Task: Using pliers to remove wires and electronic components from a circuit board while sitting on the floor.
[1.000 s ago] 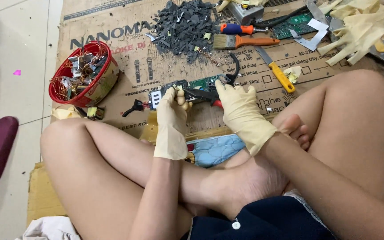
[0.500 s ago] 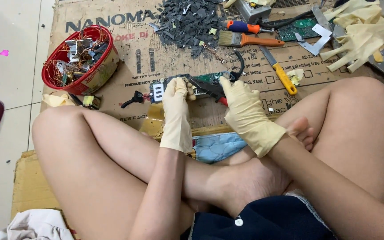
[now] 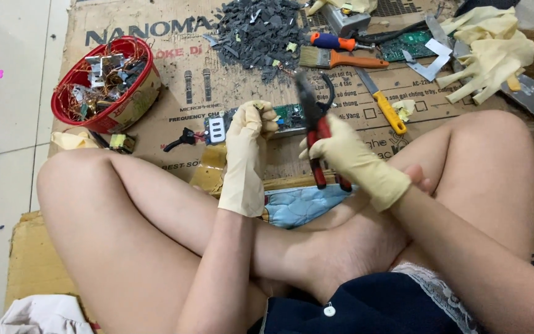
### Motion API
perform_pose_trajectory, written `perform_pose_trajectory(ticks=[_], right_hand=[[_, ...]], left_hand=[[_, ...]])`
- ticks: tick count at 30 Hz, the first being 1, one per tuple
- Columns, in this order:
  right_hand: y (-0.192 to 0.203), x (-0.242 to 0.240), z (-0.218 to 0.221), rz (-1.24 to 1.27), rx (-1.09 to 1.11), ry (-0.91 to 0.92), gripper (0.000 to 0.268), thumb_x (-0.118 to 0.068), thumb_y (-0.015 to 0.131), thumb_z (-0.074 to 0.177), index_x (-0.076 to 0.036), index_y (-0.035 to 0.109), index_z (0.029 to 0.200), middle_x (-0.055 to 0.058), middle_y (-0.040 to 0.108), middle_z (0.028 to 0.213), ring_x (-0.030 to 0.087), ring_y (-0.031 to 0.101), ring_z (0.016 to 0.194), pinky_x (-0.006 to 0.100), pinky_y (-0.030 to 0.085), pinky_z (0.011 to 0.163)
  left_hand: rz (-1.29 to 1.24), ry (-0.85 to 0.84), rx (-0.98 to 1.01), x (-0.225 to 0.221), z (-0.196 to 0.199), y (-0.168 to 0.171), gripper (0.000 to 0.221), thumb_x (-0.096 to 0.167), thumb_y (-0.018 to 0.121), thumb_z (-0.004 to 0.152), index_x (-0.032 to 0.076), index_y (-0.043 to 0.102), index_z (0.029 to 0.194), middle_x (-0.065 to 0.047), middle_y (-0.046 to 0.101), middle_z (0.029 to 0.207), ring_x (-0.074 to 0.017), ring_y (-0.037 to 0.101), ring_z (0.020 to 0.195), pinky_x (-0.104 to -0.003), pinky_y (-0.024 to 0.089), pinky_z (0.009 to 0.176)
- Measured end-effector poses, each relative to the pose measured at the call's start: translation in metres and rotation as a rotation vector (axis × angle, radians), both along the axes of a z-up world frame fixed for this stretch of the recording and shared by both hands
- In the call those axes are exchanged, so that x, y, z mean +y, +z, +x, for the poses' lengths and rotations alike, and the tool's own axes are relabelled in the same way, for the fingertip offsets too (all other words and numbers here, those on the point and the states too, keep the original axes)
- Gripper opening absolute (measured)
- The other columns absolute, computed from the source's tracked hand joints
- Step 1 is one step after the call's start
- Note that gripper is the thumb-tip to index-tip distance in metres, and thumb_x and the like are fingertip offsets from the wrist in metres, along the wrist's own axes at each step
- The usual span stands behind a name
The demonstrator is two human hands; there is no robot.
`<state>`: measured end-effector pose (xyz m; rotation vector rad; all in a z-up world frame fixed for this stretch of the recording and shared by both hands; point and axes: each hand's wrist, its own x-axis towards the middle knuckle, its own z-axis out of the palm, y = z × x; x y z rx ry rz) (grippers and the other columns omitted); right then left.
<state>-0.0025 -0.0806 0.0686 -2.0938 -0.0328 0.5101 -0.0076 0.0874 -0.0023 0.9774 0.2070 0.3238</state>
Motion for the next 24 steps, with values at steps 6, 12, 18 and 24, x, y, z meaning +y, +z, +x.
perform_pose_trajectory(ticks=[6, 12, 18, 24], right_hand=[[-0.013, -0.046, 0.02, 0.321, 0.269, -0.377, 0.042, 0.001, 0.063, 0.067, 0.003, 0.065, 0.108, 0.017, 0.069, 0.098, 0.031, 0.073, 0.096, 0.048, 0.056, 0.081], [0.019, -0.03, 0.005, 0.275, 0.441, -0.503, 0.048, -0.021, 0.08, 0.073, 0.001, 0.059, 0.11, 0.012, 0.063, 0.085, 0.034, 0.075, 0.083, 0.046, 0.062, 0.069], [-0.04, -0.049, 0.028, 0.177, 0.407, -0.406, 0.039, -0.014, 0.087, 0.077, 0.009, 0.061, 0.095, 0.017, 0.056, 0.066, 0.037, 0.068, 0.056, 0.052, 0.061, 0.05], [0.029, -0.034, 0.003, 0.364, 0.59, -0.331, 0.026, -0.027, 0.079, 0.089, -0.008, 0.062, 0.083, -0.001, 0.048, 0.056, 0.023, 0.064, 0.049, 0.043, 0.061, 0.055]], left_hand=[[-0.276, -0.077, -0.155, -0.011, -0.009, 0.012, 0.029, 0.038, 0.059, 0.102, 0.011, 0.061, 0.111, -0.007, 0.067, 0.1, -0.012, 0.062, 0.083, -0.021, 0.048, 0.075], [-0.319, -0.142, -0.134, -0.019, -0.012, 0.017, 0.029, 0.034, 0.057, 0.104, 0.007, 0.061, 0.115, -0.009, 0.065, 0.102, -0.0128, 0.06, 0.088, -0.022, 0.05, 0.081], [-0.217, -0.148, -0.159, -0.019, -0.013, 0.015, 0.031, 0.036, 0.058, 0.104, 0.008, 0.063, 0.117, -0.009, 0.066, 0.092, -0.0109, 0.061, 0.081, -0.026, 0.052, 0.084], [-0.094, -0.115, -0.069, -0.021, -0.008, 0.009, 0.03, 0.038, 0.059, 0.104, 0.011, 0.068, 0.113, -0.008, 0.071, 0.089, -0.0125, 0.065, 0.077, -0.029, 0.053, 0.083]])
